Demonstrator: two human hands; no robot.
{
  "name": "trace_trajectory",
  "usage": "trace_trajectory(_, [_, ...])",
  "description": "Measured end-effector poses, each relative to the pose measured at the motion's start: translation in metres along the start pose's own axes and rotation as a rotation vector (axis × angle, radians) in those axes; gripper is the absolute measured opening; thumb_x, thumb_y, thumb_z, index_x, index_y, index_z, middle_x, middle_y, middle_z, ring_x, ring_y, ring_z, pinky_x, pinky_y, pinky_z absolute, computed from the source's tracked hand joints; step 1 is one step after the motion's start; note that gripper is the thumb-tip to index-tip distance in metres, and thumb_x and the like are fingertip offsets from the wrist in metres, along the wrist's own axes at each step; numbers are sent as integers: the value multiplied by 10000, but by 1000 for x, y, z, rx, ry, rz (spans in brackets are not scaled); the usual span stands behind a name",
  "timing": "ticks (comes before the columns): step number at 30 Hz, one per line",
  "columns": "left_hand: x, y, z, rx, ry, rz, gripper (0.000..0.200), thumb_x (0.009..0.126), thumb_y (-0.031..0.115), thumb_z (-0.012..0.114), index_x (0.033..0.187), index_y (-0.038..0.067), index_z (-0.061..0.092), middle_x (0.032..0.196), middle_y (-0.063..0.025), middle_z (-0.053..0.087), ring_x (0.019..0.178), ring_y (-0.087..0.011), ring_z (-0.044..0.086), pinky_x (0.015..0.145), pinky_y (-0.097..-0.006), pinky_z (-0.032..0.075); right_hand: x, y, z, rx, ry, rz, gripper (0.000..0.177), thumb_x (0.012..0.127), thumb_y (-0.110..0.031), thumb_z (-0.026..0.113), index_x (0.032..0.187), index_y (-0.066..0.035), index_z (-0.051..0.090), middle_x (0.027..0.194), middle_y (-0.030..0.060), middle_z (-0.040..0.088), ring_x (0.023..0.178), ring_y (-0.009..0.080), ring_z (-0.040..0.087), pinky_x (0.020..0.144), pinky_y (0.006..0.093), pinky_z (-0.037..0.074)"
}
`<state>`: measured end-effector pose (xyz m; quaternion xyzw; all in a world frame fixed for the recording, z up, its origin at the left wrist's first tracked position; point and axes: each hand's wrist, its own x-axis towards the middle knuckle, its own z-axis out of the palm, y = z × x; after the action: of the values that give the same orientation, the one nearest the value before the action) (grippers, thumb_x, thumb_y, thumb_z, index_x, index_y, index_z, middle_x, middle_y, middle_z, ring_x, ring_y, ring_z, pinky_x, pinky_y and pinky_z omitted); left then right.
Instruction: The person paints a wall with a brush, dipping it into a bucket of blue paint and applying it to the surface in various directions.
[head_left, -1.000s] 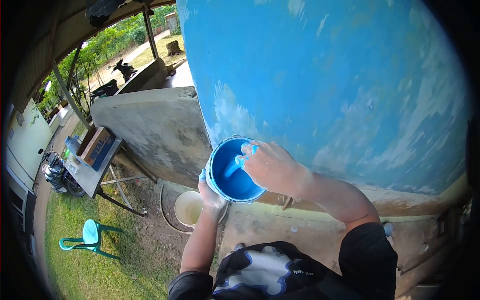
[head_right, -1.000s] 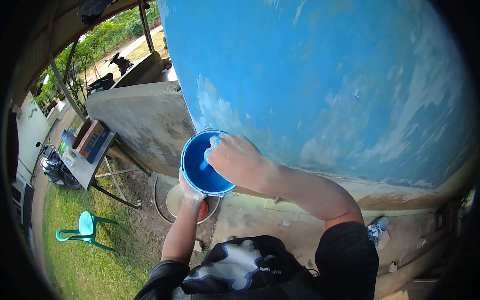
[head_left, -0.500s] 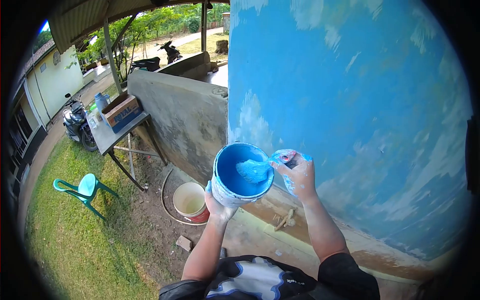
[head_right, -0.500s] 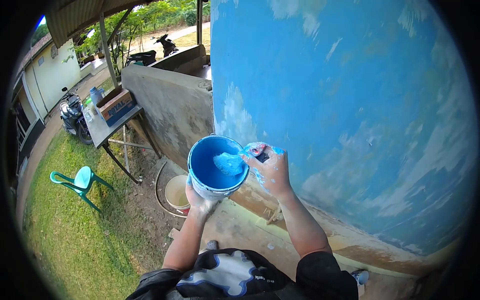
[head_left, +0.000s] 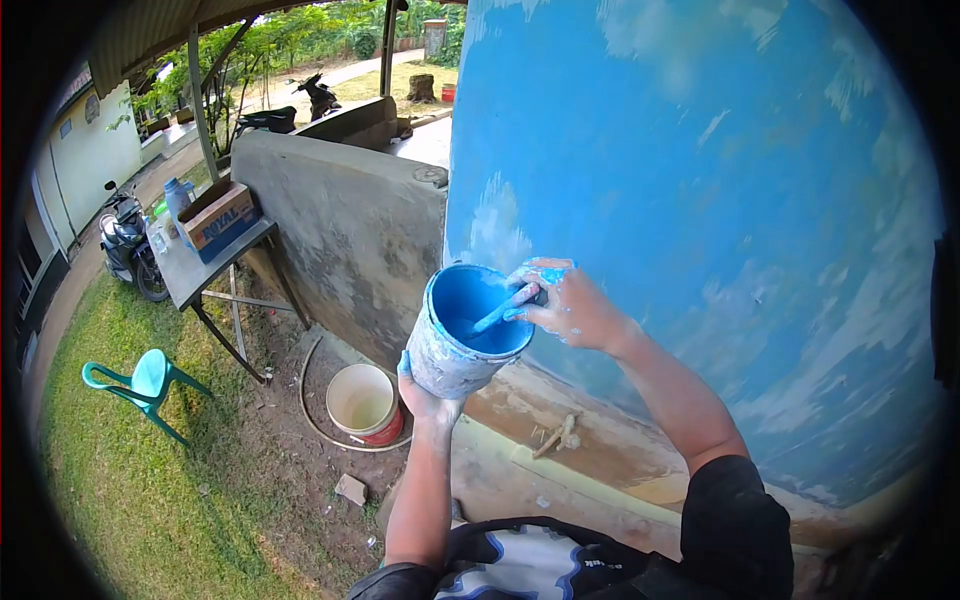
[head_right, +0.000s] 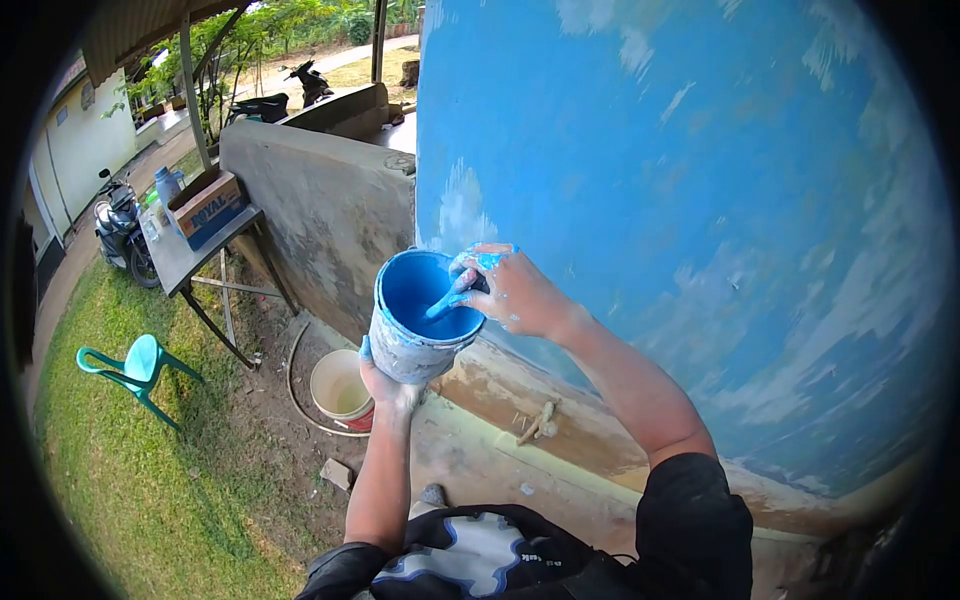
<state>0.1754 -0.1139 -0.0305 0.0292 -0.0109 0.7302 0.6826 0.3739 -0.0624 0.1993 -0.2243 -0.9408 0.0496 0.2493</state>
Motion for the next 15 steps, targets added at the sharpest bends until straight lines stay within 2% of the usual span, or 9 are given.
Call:
trace_trajectory(1, [3, 1, 0, -9, 4, -9, 718, 1041, 561, 353, 1595, 105, 373, 1654, -189, 358, 1480, -444, 386, 1204, -655, 312, 4, 1, 5, 49, 4, -56, 272, 865, -155, 765, 1064, 16, 695, 978, 143, 701, 873, 317, 672, 883, 429, 533])
trace_trajectory(3, [10, 6, 1, -31, -14, -38, 722, 1040, 563, 347, 1597, 105, 370, 1661, -180, 348, 1489, -441, 374, 1207, -654, 306, 5, 2, 7, 108, -72, 39, 263, 903, -146, 740, 1077, 39, 671, 994, 146, 707, 918, 315, 679, 889, 430, 534])
trace_trajectory(5, [17, 11, -1, -39, -23, -50, 726, 1040, 564, 342, 1602, 105, 362, 1664, -173, 345, 1492, -443, 366, 1206, -663, 301, 6, 7, 12, -243, 122, -133, 217, 959, -128, 706, 1071, 51, 658, 1010, 141, 700, 926, 260, 704, 849, 393, 548])
trace_trajectory(6, [18, 12, -2, -34, -34, -58, 729, 1040, 565, 335, 1603, 102, 361, 1663, -172, 348, 1491, -443, 368, 1206, -663, 302, 8, 10, 9, -248, 122, -126, 217, 959, -128, 706, 1071, 51, 658, 1010, 141, 700, 926, 260, 704, 849, 393, 548])
trace_trajectory(8, [24, 15, -4, -32, -48, -72, 732, 1040, 566, 327, 1603, 100, 360, 1661, -171, 350, 1490, -444, 369, 1205, -663, 302, 11, 14, 2, 91, -8, 247, 262, 989, -150, 690, 1196, 5, 649, 1015, 175, 697, 980, 306, 701, 876, 419, 557])
trace_trajectory(9, [24, 16, 1, 6, -9, -83, 725, 1040, 546, 318, 1595, 83, 368, 1645, -175, 375, 1481, -438, 392, 1206, -644, 321, 14, 8, 2, 86, -9, 254, 262, 989, -150, 690, 1196, 5, 649, 1015, 175, 697, 980, 306, 701, 876, 419, 557])
trace_trajectory(11, [28, 16, 0, 41, 26, -102, 718, 1040, 527, 308, 1587, 66, 375, 1629, -180, 401, 1471, -432, 414, 1206, -625, 340, 23, -6, 0, 627, 202, 489, 287, 1019, -142, 672, 1246, 21, 611, 1010, 128, 696, 936, 228, 724, 830, 369, 567])
trace_trajectory(13, [40, 14, -4, 25, 94, -79, 717, 1042, 526, 309, 1587, 63, 374, 1631, -180, 396, 1474, -433, 409, 1203, -630, 340, 23, 18, 15, 644, 277, 440, 303, 1013, -137, 686, 1248, 32, 595, 1009, 106, 696, 922, 189, 720, 825, 346, 569])
trace_trajectory(15, [51, 12, -13, 13, 57, -100, 701, 1046, 512, 312, 1579, 63, 388, 1620, -177, 415, 1466, -424, 424, 1200, -617, 352, 28, 31, 13, 657, 354, 377, 323, 1007, -132, 701, 1250, 43, 580, 1008, 85, 697, 909, 151, 717, 821, 322, 571])
